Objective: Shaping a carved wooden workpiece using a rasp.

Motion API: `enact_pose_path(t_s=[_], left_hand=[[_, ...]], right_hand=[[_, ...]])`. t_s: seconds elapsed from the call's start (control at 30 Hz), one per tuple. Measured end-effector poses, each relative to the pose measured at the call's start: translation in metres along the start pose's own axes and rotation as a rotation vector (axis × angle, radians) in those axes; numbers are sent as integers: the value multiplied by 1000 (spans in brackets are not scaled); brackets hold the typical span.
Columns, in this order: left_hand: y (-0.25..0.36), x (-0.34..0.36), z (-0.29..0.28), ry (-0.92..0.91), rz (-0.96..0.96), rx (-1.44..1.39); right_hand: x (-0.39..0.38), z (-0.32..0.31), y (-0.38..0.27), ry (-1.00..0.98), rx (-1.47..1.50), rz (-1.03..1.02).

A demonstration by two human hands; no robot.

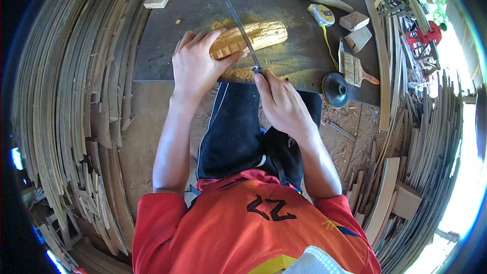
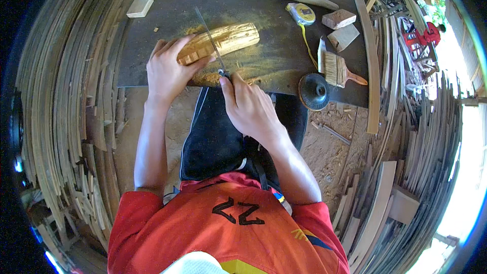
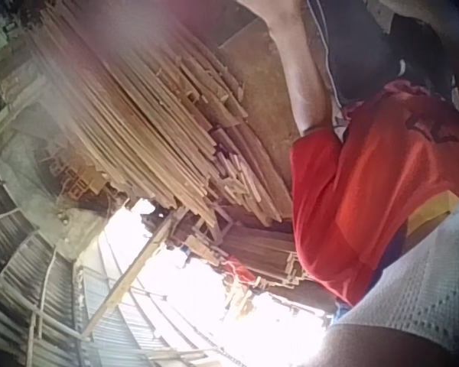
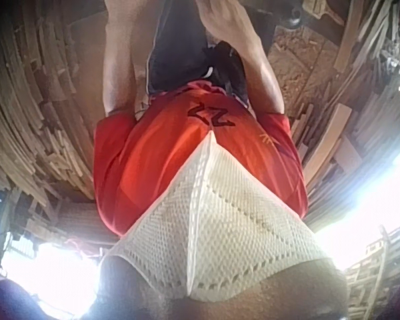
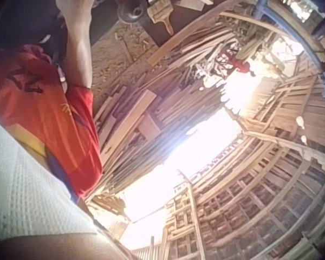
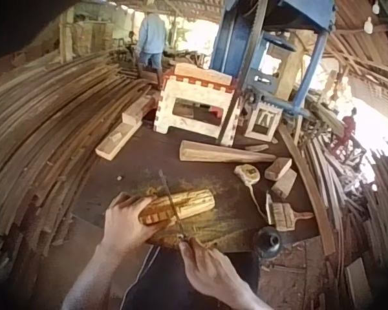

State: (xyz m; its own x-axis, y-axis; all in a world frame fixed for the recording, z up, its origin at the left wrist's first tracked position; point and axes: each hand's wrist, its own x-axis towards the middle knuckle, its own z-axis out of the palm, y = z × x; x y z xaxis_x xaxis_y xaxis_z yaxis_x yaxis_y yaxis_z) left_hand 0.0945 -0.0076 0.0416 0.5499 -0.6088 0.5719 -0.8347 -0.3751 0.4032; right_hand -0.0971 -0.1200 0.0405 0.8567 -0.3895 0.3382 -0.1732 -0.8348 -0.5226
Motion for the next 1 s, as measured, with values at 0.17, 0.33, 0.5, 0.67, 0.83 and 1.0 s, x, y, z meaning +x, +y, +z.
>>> enact_pose_path(t_s=[0.17, 0.33, 0.5, 0.67, 0.83, 1.0], left_hand=[[-8, 5, 6, 38, 108, 55], [-8, 11, 5, -41, 226, 107], [-8, 10, 2, -84, 138, 89], [8, 7, 5, -120, 12, 143], [-1, 6, 3, -98, 48, 157], [2, 11, -7, -207, 30, 221]], right_hand=[[9, 7, 8, 44, -119, -80], [19, -1, 1, -70, 0, 183], [32, 6, -3, -35, 15, 14], [23, 3, 0, -5, 124, 186], [-13, -15, -8, -82, 47, 236], [26, 6, -5, -167, 120, 147]])
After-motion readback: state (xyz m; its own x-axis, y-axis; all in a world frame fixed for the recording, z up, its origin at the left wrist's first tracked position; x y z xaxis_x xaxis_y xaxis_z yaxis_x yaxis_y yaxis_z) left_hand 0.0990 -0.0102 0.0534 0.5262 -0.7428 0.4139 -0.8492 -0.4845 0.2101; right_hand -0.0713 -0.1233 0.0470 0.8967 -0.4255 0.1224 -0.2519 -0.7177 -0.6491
